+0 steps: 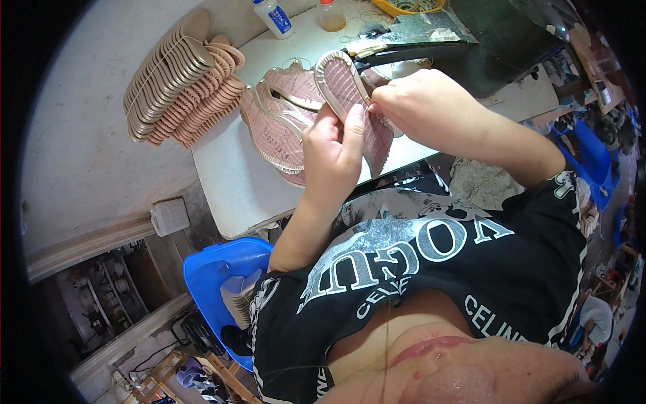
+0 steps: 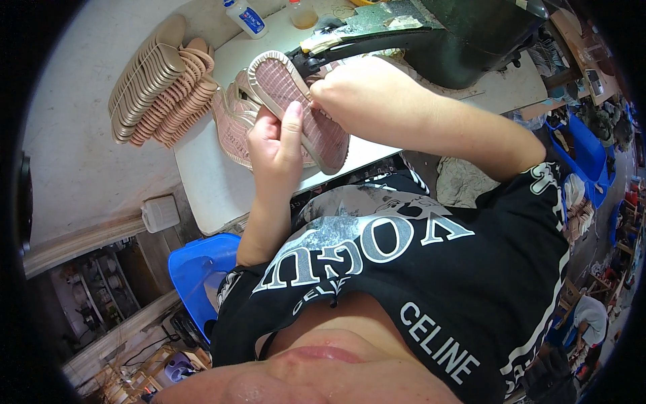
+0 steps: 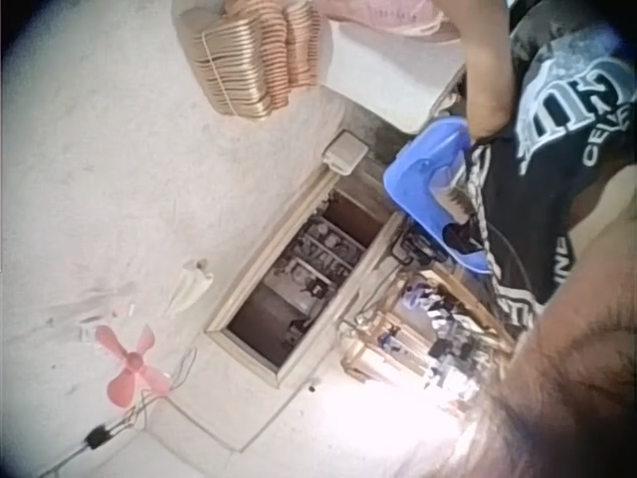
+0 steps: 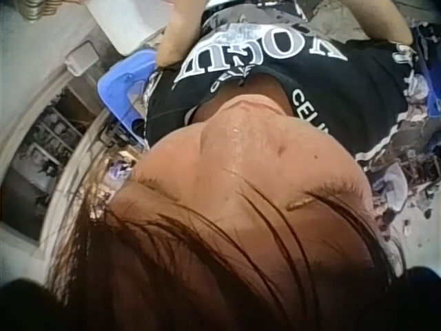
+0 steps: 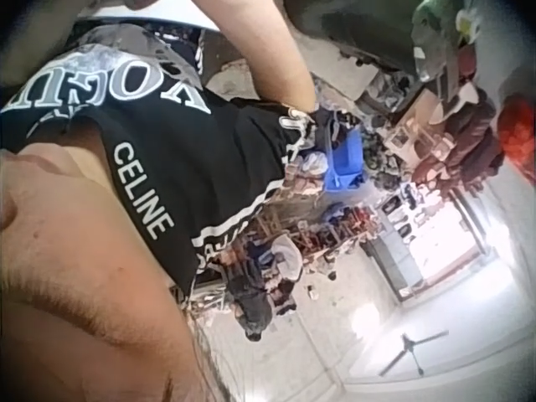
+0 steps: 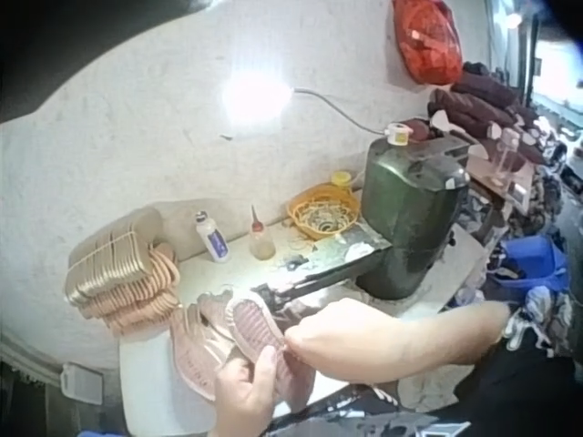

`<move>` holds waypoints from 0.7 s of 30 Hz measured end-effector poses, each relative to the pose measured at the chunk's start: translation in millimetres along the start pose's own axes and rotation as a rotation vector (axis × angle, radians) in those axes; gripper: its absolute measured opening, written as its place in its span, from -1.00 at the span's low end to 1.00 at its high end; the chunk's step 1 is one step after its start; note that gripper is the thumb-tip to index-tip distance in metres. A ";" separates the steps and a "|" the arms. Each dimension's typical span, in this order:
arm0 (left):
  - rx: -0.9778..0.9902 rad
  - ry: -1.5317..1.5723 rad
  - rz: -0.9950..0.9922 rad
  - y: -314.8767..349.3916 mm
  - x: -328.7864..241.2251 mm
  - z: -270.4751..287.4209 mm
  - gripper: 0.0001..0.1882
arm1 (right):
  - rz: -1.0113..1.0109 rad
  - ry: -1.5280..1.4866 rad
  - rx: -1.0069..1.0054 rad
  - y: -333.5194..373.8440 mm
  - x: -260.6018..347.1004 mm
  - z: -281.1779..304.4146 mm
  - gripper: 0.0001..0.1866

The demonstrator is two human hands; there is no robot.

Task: Checking and stacking shoe insoles at a manufacturing workstation.

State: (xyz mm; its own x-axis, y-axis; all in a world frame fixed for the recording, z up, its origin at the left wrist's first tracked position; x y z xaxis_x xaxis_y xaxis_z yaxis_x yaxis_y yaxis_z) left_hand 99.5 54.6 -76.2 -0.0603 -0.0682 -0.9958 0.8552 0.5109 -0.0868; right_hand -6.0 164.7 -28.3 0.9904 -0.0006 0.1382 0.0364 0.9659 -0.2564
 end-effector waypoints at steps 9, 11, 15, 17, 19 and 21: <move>-0.027 -0.257 -0.102 8.0 -3.2 -0.9 -0.81 | -0.084 -0.217 0.178 -19.8 -3.3 -2.9 -0.85; -0.025 -0.229 -0.103 9.3 2.4 -2.4 -0.81 | -0.057 -0.216 0.087 -17.8 -5.2 -7.5 -0.83; -0.029 -0.174 0.009 6.0 13.9 1.1 -0.83 | -0.122 -0.346 -0.066 -13.0 -13.5 -15.5 -0.83; -0.057 -0.018 0.026 4.3 20.1 0.7 -0.83 | -0.141 -0.379 -0.194 -8.4 -18.0 -15.0 -0.82; -0.060 0.014 0.033 4.7 19.7 -2.0 -0.83 | -0.133 -0.424 -0.257 -1.8 -23.7 -19.7 -0.83; -0.068 -0.037 -0.043 4.1 24.5 -1.2 -0.83 | -0.272 -0.819 -0.187 4.3 -30.5 -30.5 -0.84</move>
State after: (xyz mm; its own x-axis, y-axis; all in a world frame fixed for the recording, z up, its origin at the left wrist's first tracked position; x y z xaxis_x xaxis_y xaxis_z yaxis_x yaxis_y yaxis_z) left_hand 100.9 56.1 -101.0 -0.0762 -0.1227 -0.9895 0.8153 0.5637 -0.1327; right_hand -32.0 160.9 -62.8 0.5406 0.0306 0.8407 0.3491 0.9011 -0.2572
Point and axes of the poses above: each hand's wrist, its own y-axis away from the middle knuckle, its own z-axis out of the back of the hand, x = y × z, the point moved 3 cm from there along -y, towards the middle knuckle, and after that the axes turned 7 degrees about z, right-handed, at the moved point
